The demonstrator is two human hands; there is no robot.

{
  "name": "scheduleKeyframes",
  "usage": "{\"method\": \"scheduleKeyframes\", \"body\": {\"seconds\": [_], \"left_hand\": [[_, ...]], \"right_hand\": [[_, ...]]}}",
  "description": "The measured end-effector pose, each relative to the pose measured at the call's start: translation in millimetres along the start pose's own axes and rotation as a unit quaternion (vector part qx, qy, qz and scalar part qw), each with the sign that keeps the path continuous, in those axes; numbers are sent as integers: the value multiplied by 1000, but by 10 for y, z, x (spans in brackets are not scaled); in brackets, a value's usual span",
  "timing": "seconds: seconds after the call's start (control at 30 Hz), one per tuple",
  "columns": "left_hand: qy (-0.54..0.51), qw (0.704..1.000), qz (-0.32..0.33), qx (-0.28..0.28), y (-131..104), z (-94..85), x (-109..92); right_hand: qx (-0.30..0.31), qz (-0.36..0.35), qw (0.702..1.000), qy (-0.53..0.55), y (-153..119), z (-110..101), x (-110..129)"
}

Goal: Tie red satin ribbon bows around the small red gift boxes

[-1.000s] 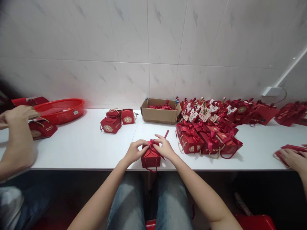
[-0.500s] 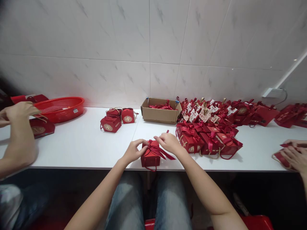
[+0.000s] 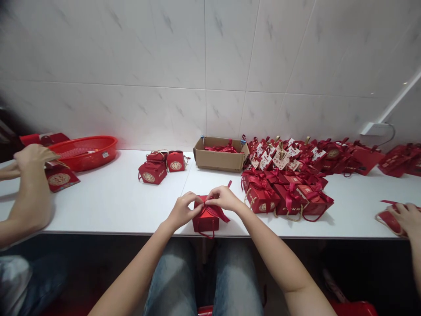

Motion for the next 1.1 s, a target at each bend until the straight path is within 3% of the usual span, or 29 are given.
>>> {"method": "scheduleKeyframes", "body": {"seconds": [0.17, 0.3, 0.43, 0.7, 1.1], "left_hand": [[43, 999, -22, -10, -27, -62, 13], [43, 999, 8, 20, 14, -58, 17], [30, 997, 1, 69, 85, -35, 20], [-2, 977, -100, 188, 190, -3, 1], [-124, 968, -146, 161, 150, 95, 144]], "right_hand": [[-1, 23, 1000, 20, -13, 59, -153], [-28, 19, 999, 25, -47, 85, -163], [-46, 13, 998, 29, -62, 69, -112], [-38, 30, 998, 29, -99, 43, -96], [-72, 50, 995, 42, -142, 60, -125]]}}
Point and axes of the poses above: each hand's wrist, its own y-axis towards the middle knuckle, its own z-axis out of the palm, x = y × z, the point moved 3 cm from there along y, towards the middle knuckle, and after that the axes turned 8 degrees about -y, right-handed, at the moved point
